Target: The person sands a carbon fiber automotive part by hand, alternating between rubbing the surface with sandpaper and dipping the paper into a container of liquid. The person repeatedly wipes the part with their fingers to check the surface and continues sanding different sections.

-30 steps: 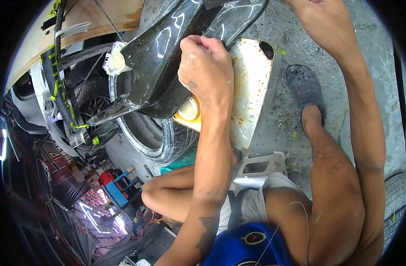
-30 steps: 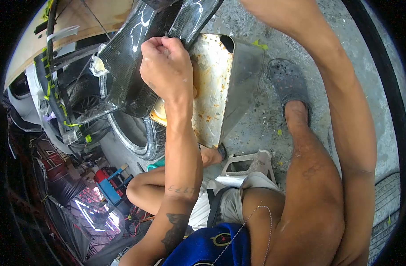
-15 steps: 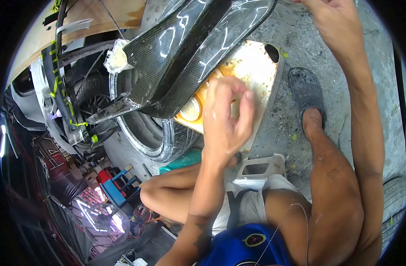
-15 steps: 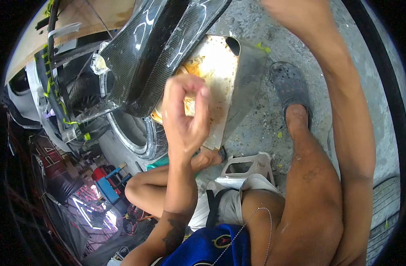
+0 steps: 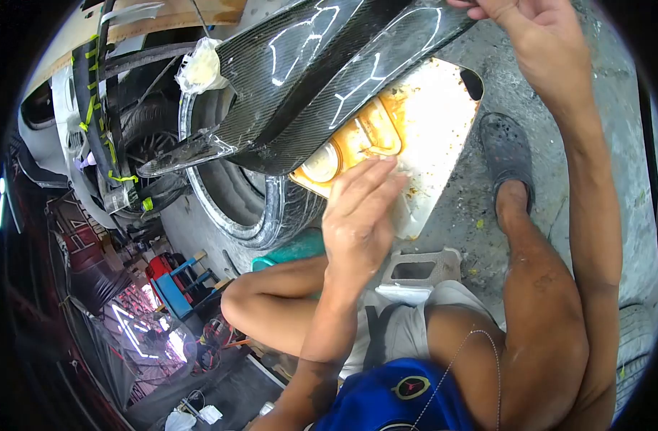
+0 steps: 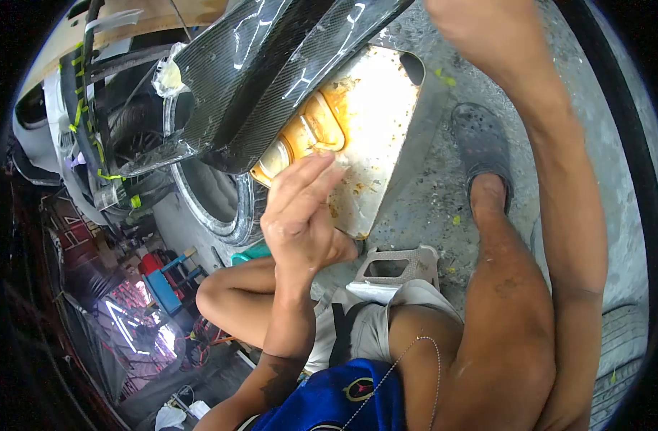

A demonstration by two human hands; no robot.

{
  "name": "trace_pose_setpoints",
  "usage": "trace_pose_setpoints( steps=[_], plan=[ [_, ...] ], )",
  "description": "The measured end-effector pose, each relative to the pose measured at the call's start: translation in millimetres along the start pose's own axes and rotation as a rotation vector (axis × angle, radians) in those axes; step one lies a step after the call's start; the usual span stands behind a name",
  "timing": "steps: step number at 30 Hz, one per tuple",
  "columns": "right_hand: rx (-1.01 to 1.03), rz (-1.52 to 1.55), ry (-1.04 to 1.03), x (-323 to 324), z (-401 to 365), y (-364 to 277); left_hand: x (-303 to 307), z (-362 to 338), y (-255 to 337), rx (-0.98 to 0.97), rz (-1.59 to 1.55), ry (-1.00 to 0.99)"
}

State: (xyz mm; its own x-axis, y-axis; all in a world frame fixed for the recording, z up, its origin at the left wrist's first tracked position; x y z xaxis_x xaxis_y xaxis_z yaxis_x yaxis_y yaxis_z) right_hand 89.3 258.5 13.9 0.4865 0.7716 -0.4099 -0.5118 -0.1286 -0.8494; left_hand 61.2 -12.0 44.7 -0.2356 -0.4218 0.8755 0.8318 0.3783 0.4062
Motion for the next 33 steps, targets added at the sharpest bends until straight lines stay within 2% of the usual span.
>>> trace_pose_setpoints(
  steps=[1, 2, 5, 6, 8, 11, 13, 18, 21, 24, 26, 28, 30, 31, 33],
  plan=[
    [-0.003, 0.029, -0.010, -2, 0, 2, -4, 3, 4, -0.065, 0.019, -0.021],
    [-0.008, 0.055, -0.023, -6, 1, 3, -5, -5, 10, 0.223, -0.071, -0.031],
    [-0.014, 0.142, -0.050, -11, 1, 8, -5, -13, 10, 0.321, -0.164, -0.004],
    [-0.012, 0.178, -0.058, -12, 1, 9, -4, -12, 7, 0.323, -0.162, -0.002],
    [-0.012, 0.262, -0.077, -13, 3, 12, -1, -3, 14, 0.052, -0.086, -0.045],
    [0.001, 0.408, -0.104, -10, 7, 14, -1, 2, 17, -0.003, -0.095, -0.056],
    [0.011, 0.490, -0.120, -9, 8, 16, -5, -3, 17, -0.004, -0.124, -0.037],
    [0.027, 0.593, -0.160, -9, 6, 19, -7, -14, 18, 0.143, -0.223, -0.083],
    [0.007, 0.452, -0.121, -14, 3, 16, -2, -8, 20, 0.039, -0.199, -0.016],
    [-0.027, 0.221, -0.068, -29, -6, 12, 5, 0, 26, -0.005, -0.030, 0.072],
    [-0.043, 0.140, -0.049, -34, -8, 12, 5, 0, 27, -0.020, -0.033, 0.067],
    [-0.054, 0.101, -0.044, -39, -10, 13, 5, -2, 31, -0.031, -0.030, 0.063],
    [-0.067, 0.101, -0.045, -46, -11, 14, -2, -8, 31, 0.166, -0.279, -0.047],
    [-0.065, 0.106, -0.051, -48, -12, 14, -4, -9, 31, 0.168, -0.273, -0.041],
    [-0.105, 0.147, -0.082, -54, -15, 20, -4, -10, 32, 0.030, -0.199, 0.010]
  ],
)
Point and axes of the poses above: each hand's wrist, its own z-axis towards the middle knuckle, its own x-axis out of the back of the hand, y = z × x, the point moved 5 cm from there along z, towards the middle knuckle, and after that the axes turned 1 degree about -x, right-handed, at the moved point
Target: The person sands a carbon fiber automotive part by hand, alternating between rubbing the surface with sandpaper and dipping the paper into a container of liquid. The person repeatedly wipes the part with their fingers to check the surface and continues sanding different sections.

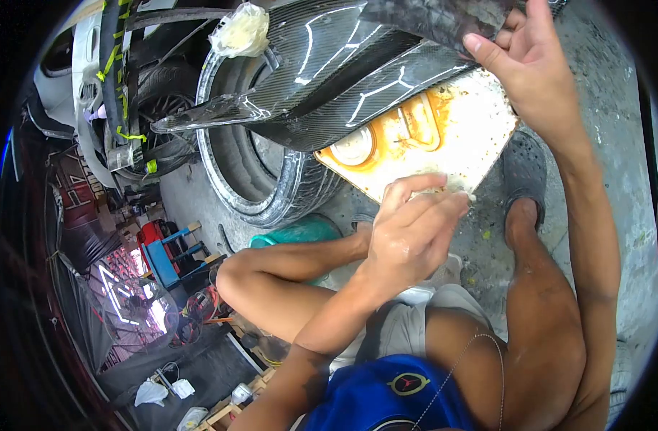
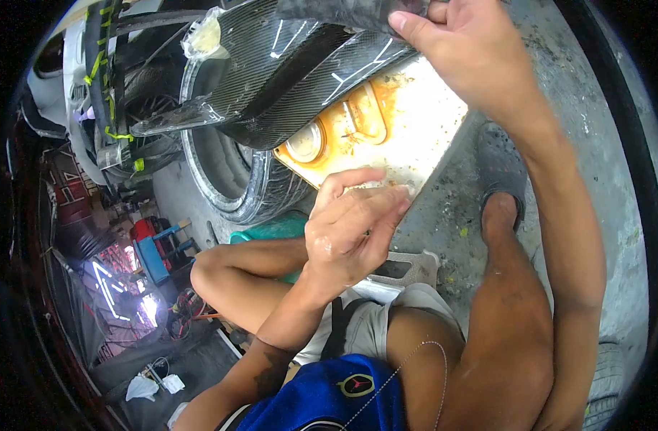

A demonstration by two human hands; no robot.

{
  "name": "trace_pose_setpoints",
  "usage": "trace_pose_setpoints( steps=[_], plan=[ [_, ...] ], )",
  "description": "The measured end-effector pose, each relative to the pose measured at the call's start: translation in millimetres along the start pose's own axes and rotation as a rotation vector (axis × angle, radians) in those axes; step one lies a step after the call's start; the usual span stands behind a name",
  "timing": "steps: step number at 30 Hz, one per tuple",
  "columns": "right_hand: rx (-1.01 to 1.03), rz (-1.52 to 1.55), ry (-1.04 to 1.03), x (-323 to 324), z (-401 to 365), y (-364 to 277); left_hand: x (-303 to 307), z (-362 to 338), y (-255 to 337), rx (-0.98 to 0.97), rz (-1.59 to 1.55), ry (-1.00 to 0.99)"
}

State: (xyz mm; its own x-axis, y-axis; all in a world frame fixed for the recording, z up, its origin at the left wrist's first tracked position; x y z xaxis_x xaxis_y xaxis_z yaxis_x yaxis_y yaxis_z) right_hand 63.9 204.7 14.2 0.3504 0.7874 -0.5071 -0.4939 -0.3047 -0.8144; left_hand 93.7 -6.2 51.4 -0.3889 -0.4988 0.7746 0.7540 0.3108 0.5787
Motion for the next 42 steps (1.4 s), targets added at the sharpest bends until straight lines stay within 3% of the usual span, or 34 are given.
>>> trace_pose_setpoints(
  steps=[4, 10, 19, 29, 32, 35, 38, 40, 41, 42],
  plan=[
    [-0.059, -0.166, -0.029, 2, 1, 27, -2, -1, -1, -0.055, -0.052, 0.014],
    [-0.075, -0.017, -0.065, -24, 7, 35, -6, -9, -6, 0.079, -0.141, -0.047],
    [-0.002, 0.006, -0.027, -21, 11, 37, -4, -3, -8, -0.040, -0.082, -0.005],
    [-0.013, 0.024, -0.027, -18, 11, 40, -9, -9, -7, 0.082, -0.114, -0.089],
    [-0.018, -0.081, -0.018, -17, 8, 40, -9, -9, -8, 0.035, -0.140, -0.131],
    [-0.148, -0.324, 0.042, -16, 0, 40, -8, -2, 1, -0.028, -0.162, -0.191],
    [0.029, -0.529, 0.044, -12, -1, 45, -9, -1, 13, -0.022, -0.132, -0.263],
    [0.189, -0.956, -0.015, -18, 2, 37, -9, 1, 15, 0.006, -0.023, -0.272],
    [0.475, -0.969, -0.017, -25, 3, 32, -11, 0, 14, 0.005, -0.026, -0.273],
    [0.475, -0.970, -0.016, -28, 2, 32, -14, -2, 12, 0.009, -0.037, -0.274]
  ],
)
Point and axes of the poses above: each hand's wrist, its own z-axis towards the middle knuckle, its own x-axis out of the back of the hand, y = z × x, the point moved 5 cm from there along z, towards the middle knuckle, and after that the axes turned 1 degree about -x, right-handed, at the moved point
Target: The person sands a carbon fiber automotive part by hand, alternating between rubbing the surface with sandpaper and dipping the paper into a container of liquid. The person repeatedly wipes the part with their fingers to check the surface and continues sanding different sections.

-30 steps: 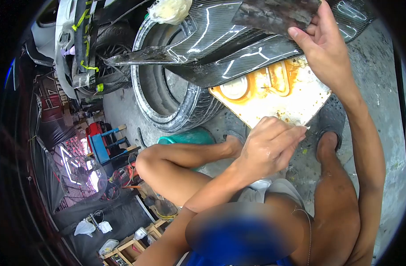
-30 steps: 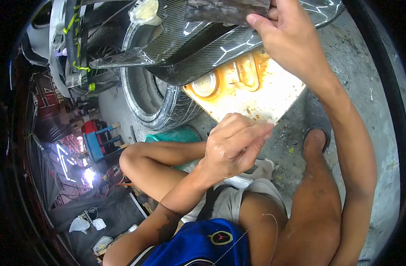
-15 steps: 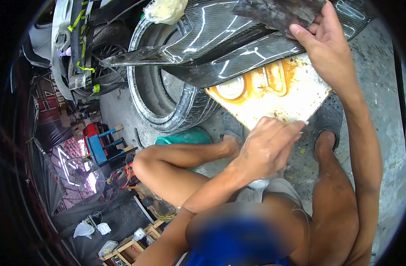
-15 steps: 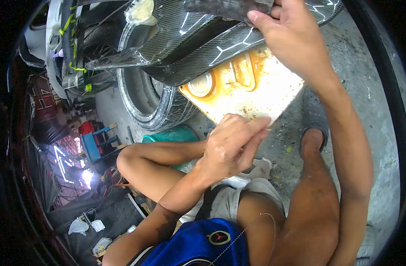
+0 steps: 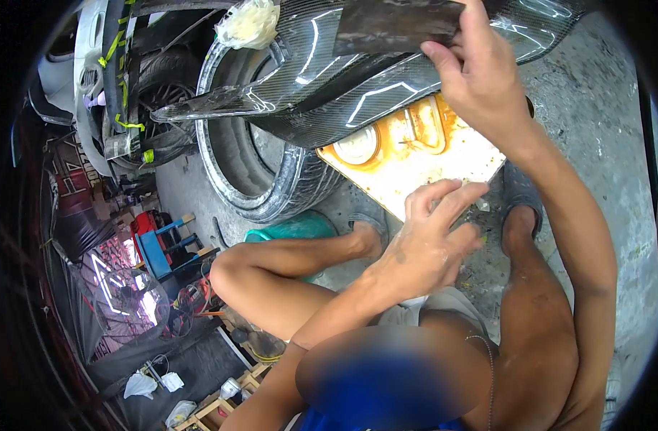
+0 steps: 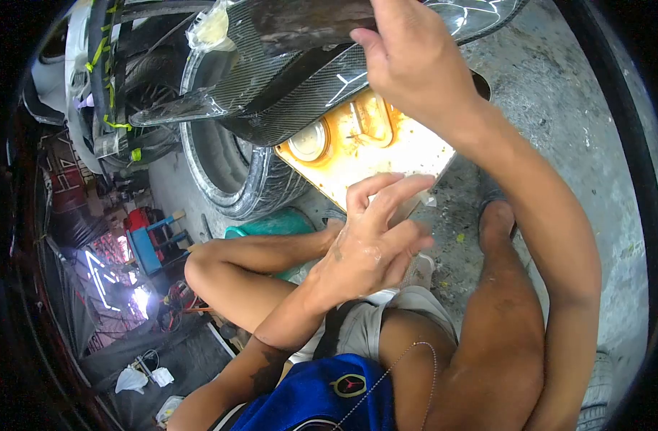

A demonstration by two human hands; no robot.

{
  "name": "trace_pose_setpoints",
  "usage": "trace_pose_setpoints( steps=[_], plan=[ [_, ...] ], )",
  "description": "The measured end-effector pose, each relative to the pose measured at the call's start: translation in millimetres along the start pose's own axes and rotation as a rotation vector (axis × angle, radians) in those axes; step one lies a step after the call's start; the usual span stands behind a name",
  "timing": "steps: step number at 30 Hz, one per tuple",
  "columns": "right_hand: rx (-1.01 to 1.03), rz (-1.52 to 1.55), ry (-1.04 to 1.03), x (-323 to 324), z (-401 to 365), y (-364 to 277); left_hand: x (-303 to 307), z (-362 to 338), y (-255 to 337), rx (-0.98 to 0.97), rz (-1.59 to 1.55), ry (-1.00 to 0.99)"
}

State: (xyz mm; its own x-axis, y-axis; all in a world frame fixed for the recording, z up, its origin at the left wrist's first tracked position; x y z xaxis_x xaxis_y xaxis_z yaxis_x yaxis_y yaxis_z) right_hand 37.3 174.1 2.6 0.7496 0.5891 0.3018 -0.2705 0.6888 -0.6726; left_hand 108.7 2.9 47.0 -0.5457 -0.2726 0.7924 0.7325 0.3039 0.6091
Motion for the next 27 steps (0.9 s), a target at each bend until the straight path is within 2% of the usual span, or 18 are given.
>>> trace_pose_setpoints(
  steps=[3, 5, 6, 8, 10, 13, 15, 18, 19, 21, 27],
  plan=[
    [-0.022, -0.049, -0.006, -1, 1, -4, -1, -7, -11, 0.014, -0.045, -0.008],
    [-0.119, 0.247, -0.072, -2, 5, -1, -1, -13, -15, 0.027, -0.080, -0.013],
    [-0.118, 0.248, -0.073, -3, 5, -3, 3, -15, -17, 0.065, -0.031, 0.064],
    [-0.335, 0.464, -0.043, -5, 4, 1, 10, -16, -21, 0.103, 0.018, 0.140],
    [-0.286, 0.407, -0.037, -4, 5, 0, 31, -4, -22, -0.032, 0.148, 0.233],
    [-0.163, 0.255, -0.023, 2, 8, -6, 73, 11, -49, 0.023, 0.356, 0.531],
    [-0.093, 0.164, -0.018, 6, 9, -12, 104, 32, -78, 0.027, 0.385, 0.748],
    [-0.135, 0.158, -0.051, 4, 10, -11, 128, 71, -102, -0.196, 0.438, 0.618],
    [-0.102, 0.166, -0.034, 4, 10, -11, 131, 77, -108, -0.196, 0.433, 0.618],
    [-0.077, 0.166, -0.017, 3, 10, -11, 126, 88, -111, -0.278, 0.367, 0.487],
    [-0.172, 0.340, 0.118, 8, 6, -6, 121, 99, -106, -0.306, 0.330, 0.507]
  ],
)
Point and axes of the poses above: each hand's wrist, its own z-axis towards the middle knuckle, its own x-axis out of the back of the hand, y = z × x, the point moved 5 cm from there along z, towards the middle knuckle, and after that the axes turned 1 degree about -x, right-handed, at the moved point
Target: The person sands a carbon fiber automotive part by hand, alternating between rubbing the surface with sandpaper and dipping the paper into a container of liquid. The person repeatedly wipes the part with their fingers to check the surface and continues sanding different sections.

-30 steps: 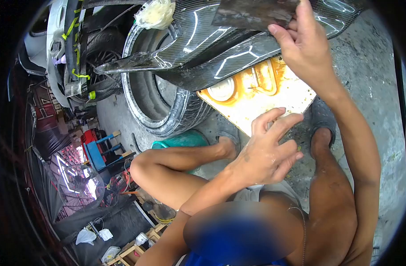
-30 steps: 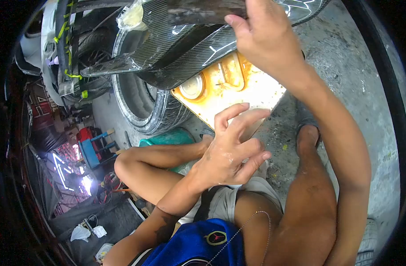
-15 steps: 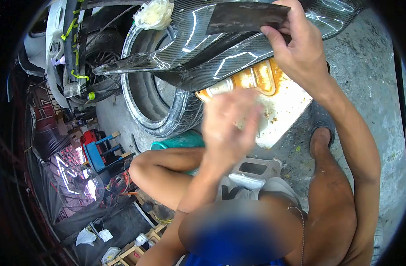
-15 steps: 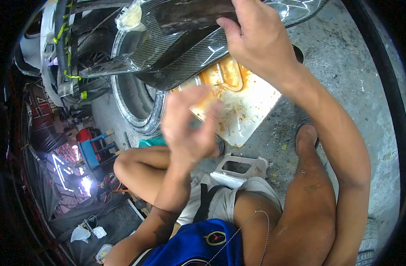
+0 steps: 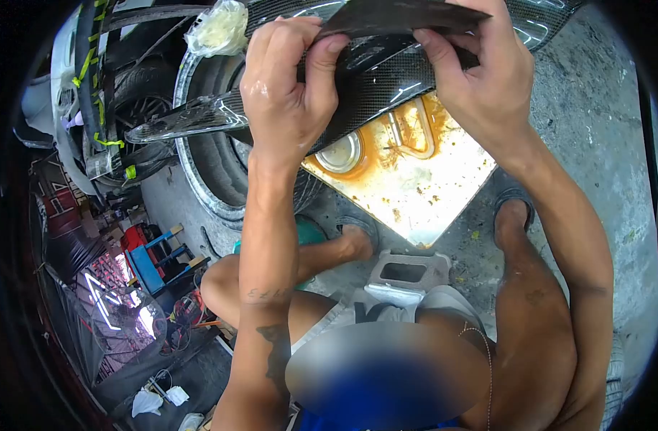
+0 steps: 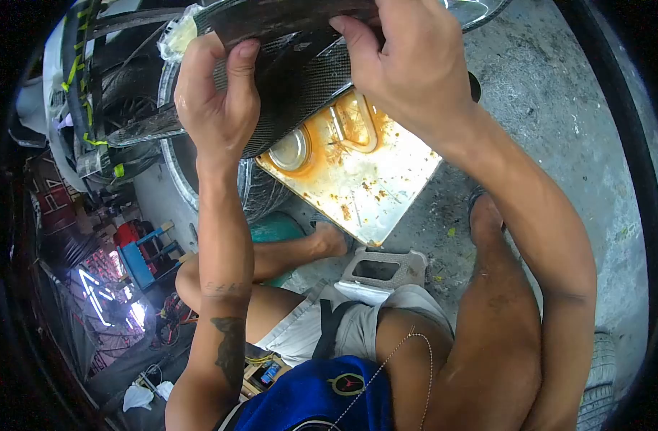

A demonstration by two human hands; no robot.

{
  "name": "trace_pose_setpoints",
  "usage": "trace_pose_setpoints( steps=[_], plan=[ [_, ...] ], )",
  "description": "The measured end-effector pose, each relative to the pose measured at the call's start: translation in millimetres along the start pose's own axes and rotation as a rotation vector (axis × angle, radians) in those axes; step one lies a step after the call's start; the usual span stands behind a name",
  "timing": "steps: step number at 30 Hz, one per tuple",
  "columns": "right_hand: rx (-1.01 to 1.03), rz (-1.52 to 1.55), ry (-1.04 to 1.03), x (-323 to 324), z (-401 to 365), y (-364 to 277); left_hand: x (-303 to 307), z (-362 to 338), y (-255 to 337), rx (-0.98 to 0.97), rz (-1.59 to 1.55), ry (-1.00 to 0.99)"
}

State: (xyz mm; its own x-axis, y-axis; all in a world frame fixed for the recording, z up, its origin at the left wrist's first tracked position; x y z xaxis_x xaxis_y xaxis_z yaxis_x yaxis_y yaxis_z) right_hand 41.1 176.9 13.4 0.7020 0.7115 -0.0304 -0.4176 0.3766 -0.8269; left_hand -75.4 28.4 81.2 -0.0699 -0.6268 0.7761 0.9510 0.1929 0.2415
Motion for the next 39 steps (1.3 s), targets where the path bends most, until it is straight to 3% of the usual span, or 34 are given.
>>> trace_pose_setpoints(
  steps=[3, 6, 14, 17, 29, 32, 39],
  plan=[
    [-0.004, 0.010, 0.032, -1, 2, 1, -3, -3, 0, -0.012, 0.030, -0.021],
    [0.017, -0.186, -0.003, -2, 2, -3, -3, -9, -3, -0.027, 0.069, -0.058],
    [0.362, -0.235, -0.022, -6, 8, -16, -4, -18, -12, -0.072, 0.102, -0.075],
    [0.304, -0.233, -0.046, -6, 6, -11, -2, -13, -6, -0.185, 0.149, -0.080],
    [0.269, -0.236, -0.127, -9, 8, -3, -1, -15, -13, -0.212, 0.068, -0.130],
    [0.334, -0.196, -0.064, -9, 6, -3, 2, -14, -5, -0.210, 0.260, -0.136],
    [0.262, -0.283, -0.125, -11, 7, -3, -4, -22, 1, -0.113, 0.154, -0.102]
  ],
)
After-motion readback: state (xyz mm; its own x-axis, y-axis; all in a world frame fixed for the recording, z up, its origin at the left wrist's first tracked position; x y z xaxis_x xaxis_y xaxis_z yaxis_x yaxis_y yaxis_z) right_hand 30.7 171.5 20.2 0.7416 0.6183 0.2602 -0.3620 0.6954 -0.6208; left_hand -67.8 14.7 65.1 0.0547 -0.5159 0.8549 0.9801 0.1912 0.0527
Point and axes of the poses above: each hand's wrist, its own z-axis towards the middle knuckle, its own x-axis out of the back of the hand, y = z × x, the point moved 5 cm from there along z, towards the middle knuckle, and after that the axes turned 1 degree about -x, right-handed, at the moved point
